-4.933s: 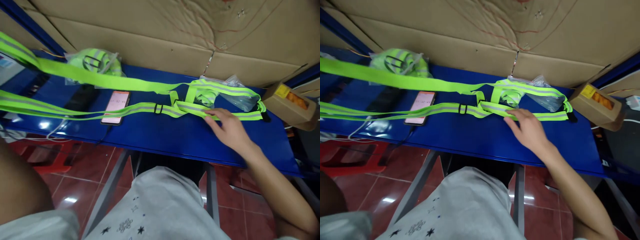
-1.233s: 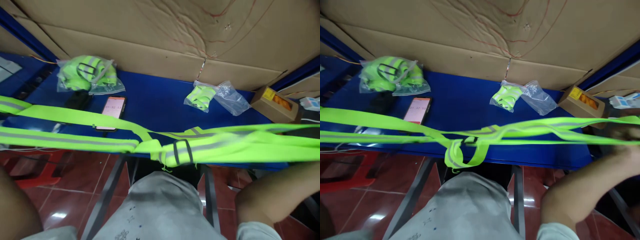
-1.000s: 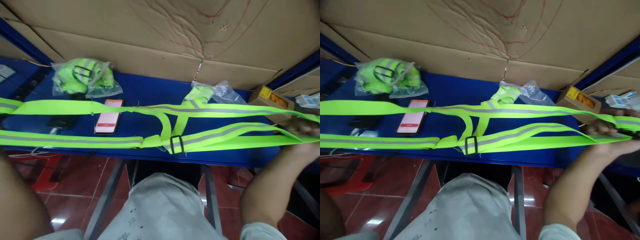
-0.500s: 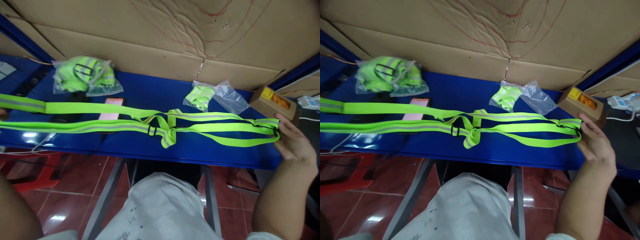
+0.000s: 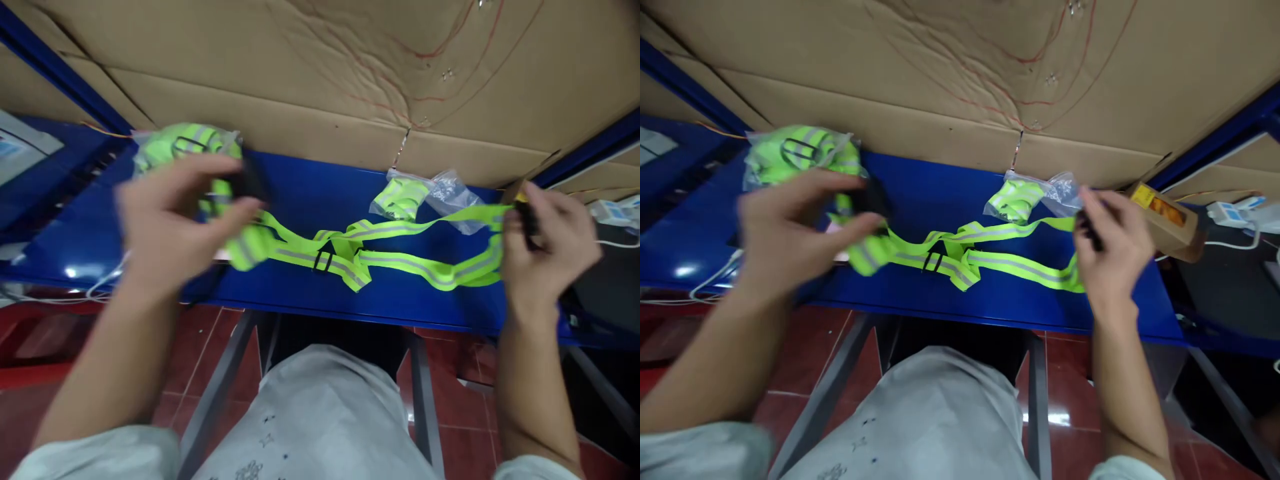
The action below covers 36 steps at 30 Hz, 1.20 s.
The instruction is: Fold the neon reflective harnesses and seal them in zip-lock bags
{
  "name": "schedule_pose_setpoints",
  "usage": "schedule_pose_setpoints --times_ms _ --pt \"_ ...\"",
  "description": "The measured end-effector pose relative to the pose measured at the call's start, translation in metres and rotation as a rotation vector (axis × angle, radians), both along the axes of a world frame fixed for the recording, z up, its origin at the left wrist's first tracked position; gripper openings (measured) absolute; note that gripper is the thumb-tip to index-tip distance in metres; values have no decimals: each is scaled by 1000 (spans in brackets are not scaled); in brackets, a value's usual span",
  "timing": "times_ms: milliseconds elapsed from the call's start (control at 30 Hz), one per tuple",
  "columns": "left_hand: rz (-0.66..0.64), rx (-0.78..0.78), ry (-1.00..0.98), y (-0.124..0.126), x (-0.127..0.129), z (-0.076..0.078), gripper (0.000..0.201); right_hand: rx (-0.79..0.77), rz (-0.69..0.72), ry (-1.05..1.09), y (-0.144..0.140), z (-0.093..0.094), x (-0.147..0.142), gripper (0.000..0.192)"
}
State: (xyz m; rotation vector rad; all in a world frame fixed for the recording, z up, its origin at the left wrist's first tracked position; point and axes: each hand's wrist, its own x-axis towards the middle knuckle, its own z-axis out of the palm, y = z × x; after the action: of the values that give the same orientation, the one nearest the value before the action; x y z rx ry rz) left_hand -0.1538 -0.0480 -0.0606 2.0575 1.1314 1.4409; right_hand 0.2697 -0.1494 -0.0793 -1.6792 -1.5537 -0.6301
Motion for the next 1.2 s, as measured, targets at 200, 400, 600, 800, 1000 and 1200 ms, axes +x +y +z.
schedule_pose_setpoints --times_ms 200,400,600,800,1000,1200 --pt "-319 -46 206 -12 95 -26 31 -204 225 -166 25 -17 -75 76" --pt "-378 -158 124 -17 113 -33 33 -210 222 -175 31 -27 -99 88" --pt "-374 -208 19 -12 115 -33 35 -151 158 -133 39 -23 -102 87" --pt "-379 -225 -3 -6 118 -29 34 -193 121 -149 43 -20 -102 83" --pt "-444 -284 -20 10 130 -20 38 -245 156 -128 51 -13 -115 70" --pt "-637 -482 -236 43 129 -10 52 -324 678 118 67 12 -78 85"
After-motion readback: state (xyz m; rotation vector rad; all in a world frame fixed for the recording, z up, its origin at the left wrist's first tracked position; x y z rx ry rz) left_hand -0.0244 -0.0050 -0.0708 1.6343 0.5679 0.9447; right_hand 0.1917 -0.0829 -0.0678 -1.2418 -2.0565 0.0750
